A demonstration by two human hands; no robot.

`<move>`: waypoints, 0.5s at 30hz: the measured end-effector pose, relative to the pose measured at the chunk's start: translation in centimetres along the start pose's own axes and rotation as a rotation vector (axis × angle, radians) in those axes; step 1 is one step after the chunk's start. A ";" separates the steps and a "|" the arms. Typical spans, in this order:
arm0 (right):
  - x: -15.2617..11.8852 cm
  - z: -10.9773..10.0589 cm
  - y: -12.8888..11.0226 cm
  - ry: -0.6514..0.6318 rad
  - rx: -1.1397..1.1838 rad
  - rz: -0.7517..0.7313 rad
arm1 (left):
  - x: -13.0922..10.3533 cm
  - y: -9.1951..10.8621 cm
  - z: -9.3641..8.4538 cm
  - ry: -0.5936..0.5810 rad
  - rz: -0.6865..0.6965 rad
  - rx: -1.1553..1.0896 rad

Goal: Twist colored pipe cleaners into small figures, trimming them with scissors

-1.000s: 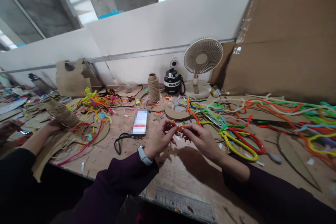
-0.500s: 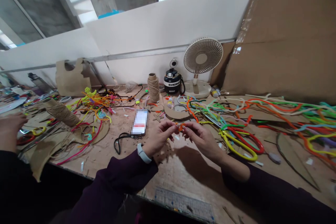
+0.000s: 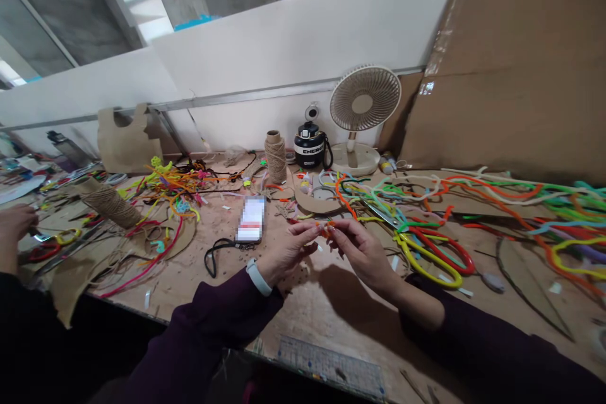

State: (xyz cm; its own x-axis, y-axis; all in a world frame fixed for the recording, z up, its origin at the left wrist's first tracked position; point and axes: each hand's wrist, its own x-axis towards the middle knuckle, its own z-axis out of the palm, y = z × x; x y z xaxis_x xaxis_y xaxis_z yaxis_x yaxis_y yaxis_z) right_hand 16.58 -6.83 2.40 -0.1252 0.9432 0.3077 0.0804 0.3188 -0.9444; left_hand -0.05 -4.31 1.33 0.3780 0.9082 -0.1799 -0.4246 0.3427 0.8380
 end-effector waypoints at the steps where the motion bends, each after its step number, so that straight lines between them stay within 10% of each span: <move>1: 0.0 0.0 0.0 0.004 -0.004 -0.009 | 0.0 -0.1 0.0 -0.002 0.002 -0.010; 15: -0.7 0.5 0.2 -0.011 -0.096 -0.086 | -0.1 0.4 -0.2 -0.117 -0.095 -0.105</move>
State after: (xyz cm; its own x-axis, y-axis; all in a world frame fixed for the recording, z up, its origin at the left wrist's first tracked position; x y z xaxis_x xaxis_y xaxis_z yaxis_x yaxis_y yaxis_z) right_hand 16.16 -7.44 1.95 -0.1460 0.9113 0.3850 0.1632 0.4061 -0.8991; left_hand -0.44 -4.15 1.60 0.5109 0.8384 -0.1896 -0.4633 0.4544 0.7609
